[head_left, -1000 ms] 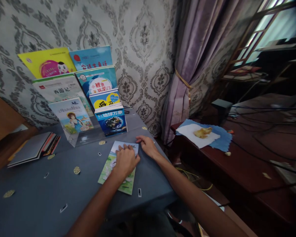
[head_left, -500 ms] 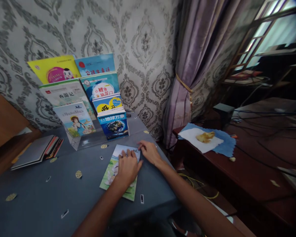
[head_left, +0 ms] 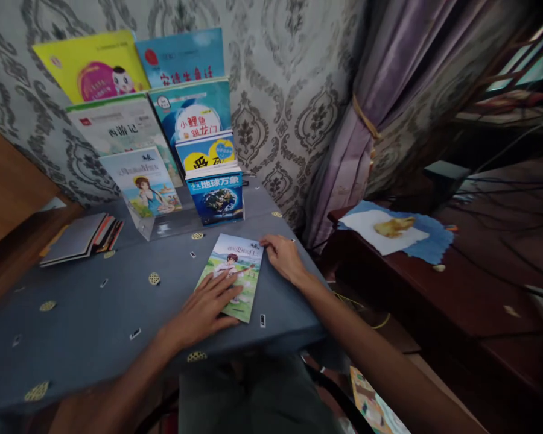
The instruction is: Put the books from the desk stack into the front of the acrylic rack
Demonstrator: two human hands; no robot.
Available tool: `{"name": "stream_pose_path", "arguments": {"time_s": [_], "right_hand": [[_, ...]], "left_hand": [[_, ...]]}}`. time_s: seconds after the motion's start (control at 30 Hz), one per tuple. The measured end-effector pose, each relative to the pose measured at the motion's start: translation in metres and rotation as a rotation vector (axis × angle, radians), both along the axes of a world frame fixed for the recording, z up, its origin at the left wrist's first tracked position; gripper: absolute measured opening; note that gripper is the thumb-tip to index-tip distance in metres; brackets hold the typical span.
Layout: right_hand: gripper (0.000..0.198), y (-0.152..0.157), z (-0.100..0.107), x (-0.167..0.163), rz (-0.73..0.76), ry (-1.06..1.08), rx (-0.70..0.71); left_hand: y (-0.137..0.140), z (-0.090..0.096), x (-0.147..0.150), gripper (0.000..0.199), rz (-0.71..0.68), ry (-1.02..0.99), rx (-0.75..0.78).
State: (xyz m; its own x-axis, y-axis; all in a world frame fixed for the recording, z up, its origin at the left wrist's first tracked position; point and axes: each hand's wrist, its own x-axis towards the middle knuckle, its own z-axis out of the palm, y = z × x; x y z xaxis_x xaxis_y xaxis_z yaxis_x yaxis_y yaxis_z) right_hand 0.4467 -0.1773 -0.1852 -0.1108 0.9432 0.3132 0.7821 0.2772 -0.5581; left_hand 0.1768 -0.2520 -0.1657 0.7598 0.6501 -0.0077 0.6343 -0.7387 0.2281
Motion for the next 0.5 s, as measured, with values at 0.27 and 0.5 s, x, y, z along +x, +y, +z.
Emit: {"name": "stream_pose_path", "arguments": {"time_s": [0.27,0.5], "right_hand": [[0.040,0.013,-0.011,-0.003,0.116,0.142,0.016],[0.031,-0.022,-0.012,-0.014,0.341,0.180,0.078]], "left_hand": [[-0.007,-0.011,0.022,0.041,0.074,-0.164,0.194],[-0.014,-0.024,0.028,0.038,0.132,-0.223,0.246]]}}
